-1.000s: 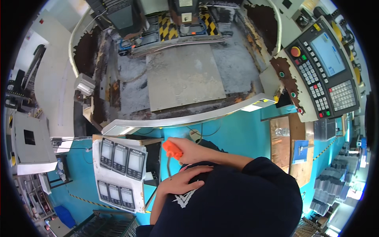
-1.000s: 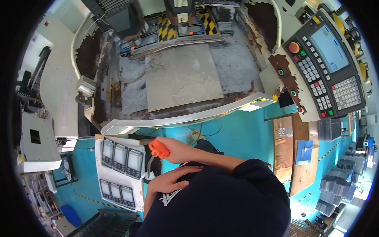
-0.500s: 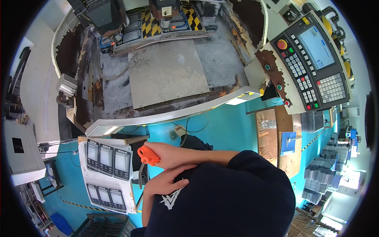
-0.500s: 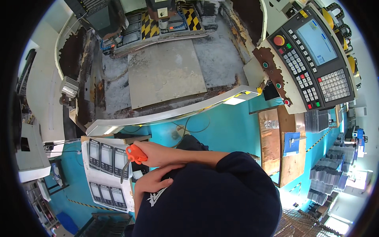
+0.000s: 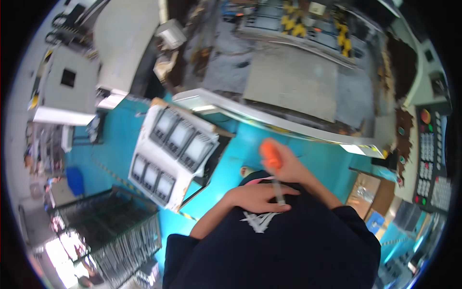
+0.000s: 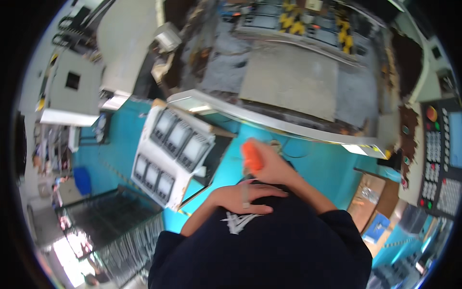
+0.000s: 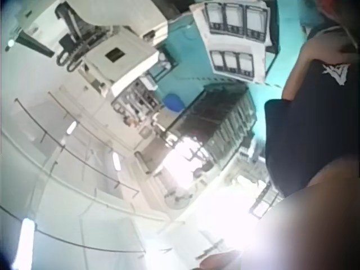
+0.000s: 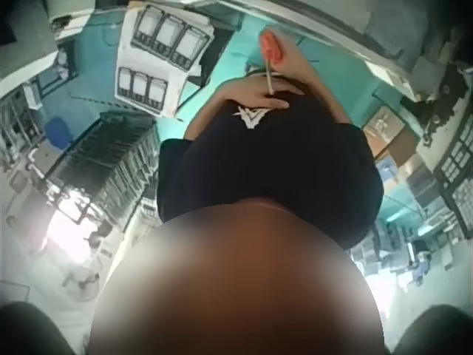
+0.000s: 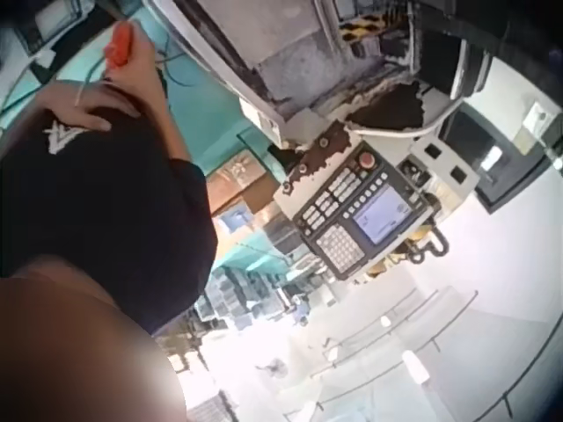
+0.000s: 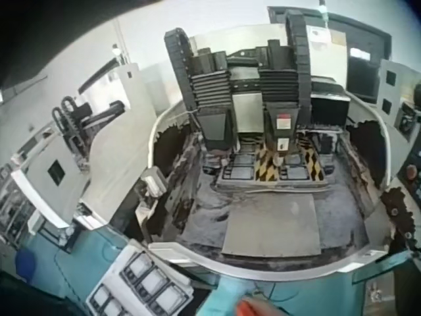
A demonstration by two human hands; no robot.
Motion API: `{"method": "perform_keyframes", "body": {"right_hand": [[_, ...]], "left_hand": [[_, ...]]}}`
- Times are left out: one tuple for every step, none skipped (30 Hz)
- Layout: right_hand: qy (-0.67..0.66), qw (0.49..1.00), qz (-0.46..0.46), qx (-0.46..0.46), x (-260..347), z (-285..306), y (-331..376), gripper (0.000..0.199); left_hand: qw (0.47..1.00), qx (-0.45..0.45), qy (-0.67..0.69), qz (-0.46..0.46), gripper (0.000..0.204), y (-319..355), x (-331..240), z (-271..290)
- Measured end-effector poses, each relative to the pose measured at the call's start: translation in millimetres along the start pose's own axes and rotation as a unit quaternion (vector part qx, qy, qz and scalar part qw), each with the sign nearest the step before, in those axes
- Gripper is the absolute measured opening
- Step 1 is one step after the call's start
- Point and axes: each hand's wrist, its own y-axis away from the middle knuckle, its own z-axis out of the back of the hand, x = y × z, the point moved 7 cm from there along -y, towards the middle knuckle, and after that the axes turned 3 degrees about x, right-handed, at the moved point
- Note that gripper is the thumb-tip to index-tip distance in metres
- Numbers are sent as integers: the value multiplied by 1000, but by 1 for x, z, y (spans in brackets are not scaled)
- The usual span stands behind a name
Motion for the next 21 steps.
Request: {"method": "perform_keyframes", "body": {"right_hand": [[-7,1000,-16,-9,-5,3,4,22],[-8,999,-34,-21,-10,8,5,21],[-20,999,-24,-7,-11,10,3,21],[-48,998,-29,6,-11,13,3,21],[-71,997,-41,10,-12,16,6,22],[-75,996,-41,14,-11,14,4,22],[-72,996,-50,14,-12,13,2,21],[-66,996,-59,9,-12,15,1,20],[-63,996,-61,6,-13,14,1,20],[-44,998,-52,4,-14,12,1,20],[-25,999,-40,2,-14,9,-1,19],[-23,999,-40,-1,-15,7,-2,19],[-49,998,-41,14,-15,2,-3,21],[-75,996,-43,26,-14,-2,-4,23],[-54,996,-60,42,-10,-3,-5,22],[-50,996,-62,37,-9,-3,-5,22],[-57,995,-67,44,-11,-6,-5,21],[-64,994,-72,51,-11,-9,-5,20],[-85,992,-74,48,-9,-11,-5,19],[-81,993,-76,44,-9,-10,-5,19],[-56,995,-59,50,-7,-10,-6,18]], "left_hand": [[1000,6,-1,-7,61,0,-2,-2],[1000,14,-4,-19,61,0,-2,-2],[1000,0,-5,-4,61,0,4,0],[1000,-2,17,-13,61,-1,6,-2],[999,7,40,-30,61,-4,6,-6],[999,3,43,-27,61,-2,7,-7],[999,-5,37,-19,60,0,9,-6],[999,-8,30,-15,59,0,10,-5],[999,-5,31,-18,59,0,9,-5],[999,-12,24,-23,59,1,9,-4],[999,-22,15,-26,59,3,8,-2],[999,-19,13,-29,59,3,7,-2],[1000,-14,19,-18,59,4,9,-3],[1000,-7,26,-8,59,4,10,-3],[1000,-3,24,-12,59,4,10,-3],[1000,2,30,-7,60,4,11,-3],[999,5,37,0,60,5,12,-3],[999,8,36,-3,60,5,12,-4],[1000,5,19,5,60,5,13,-4],[1000,3,3,13,60,5,14,-3],[1000,6,2,8,60,5,12,-3]]}}
